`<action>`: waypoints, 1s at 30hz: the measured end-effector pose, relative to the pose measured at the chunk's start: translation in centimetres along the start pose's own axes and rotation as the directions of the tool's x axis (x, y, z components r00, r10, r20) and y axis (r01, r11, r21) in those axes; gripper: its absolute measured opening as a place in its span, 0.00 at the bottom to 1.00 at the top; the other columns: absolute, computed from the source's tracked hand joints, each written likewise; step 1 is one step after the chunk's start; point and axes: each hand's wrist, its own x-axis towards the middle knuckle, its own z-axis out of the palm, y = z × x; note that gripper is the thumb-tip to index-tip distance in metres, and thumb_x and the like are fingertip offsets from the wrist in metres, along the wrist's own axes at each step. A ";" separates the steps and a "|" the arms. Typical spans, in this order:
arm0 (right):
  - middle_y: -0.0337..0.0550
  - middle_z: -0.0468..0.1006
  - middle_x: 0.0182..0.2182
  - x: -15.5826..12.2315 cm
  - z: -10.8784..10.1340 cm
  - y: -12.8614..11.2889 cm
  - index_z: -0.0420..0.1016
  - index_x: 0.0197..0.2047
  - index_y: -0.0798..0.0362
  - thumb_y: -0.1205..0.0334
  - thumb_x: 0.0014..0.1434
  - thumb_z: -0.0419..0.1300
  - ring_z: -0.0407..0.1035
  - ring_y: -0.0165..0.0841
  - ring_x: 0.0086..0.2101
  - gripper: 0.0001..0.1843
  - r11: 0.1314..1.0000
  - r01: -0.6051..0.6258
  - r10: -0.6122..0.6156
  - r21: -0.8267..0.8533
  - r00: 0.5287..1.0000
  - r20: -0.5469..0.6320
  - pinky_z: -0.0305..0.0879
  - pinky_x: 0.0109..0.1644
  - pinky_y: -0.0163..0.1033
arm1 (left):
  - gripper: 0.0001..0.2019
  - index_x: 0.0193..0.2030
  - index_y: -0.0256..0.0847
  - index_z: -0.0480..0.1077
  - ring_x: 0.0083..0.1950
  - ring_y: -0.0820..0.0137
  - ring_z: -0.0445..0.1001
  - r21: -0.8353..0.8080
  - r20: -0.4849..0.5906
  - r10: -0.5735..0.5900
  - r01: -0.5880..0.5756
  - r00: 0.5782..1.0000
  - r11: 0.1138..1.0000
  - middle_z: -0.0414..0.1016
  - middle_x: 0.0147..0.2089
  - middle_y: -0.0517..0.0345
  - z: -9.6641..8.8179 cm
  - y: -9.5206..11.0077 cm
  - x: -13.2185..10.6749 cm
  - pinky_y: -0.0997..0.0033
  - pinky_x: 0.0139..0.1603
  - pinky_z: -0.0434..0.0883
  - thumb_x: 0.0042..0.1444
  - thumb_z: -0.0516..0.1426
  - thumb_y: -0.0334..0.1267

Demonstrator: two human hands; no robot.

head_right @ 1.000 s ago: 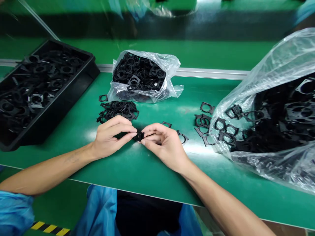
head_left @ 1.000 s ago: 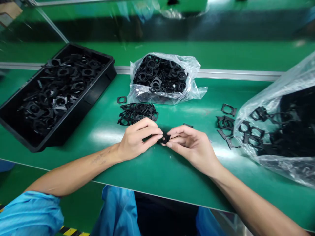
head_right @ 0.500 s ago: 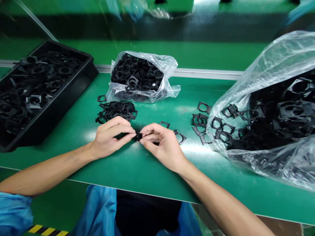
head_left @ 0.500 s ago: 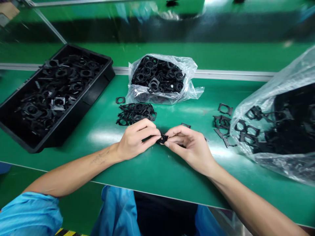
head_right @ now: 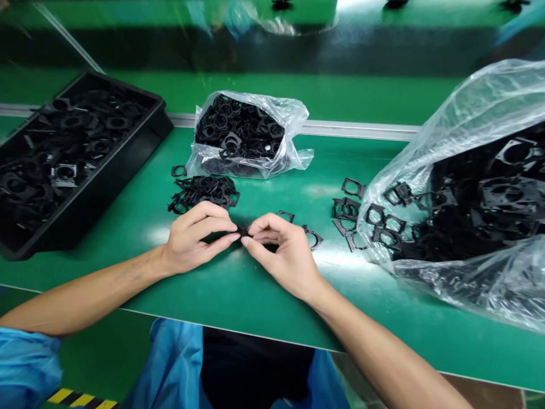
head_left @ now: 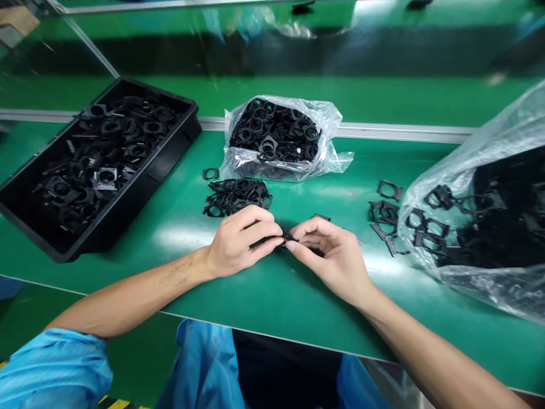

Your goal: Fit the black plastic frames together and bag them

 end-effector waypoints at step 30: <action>0.42 0.79 0.32 -0.1 0.0 -0.3 0.74 0.32 0.51 0.50 0.57 0.71 0.76 0.34 0.33 0.16 0.989 0.108 -0.107 -0.100 0.994 0.016 0.79 0.44 0.40 | 0.05 0.36 0.40 0.68 0.39 0.70 0.74 -0.013 0.006 -0.101 0.102 0.995 0.995 0.73 0.37 0.56 0.0 0.1 0.2 0.70 0.41 0.74 0.61 0.61 0.31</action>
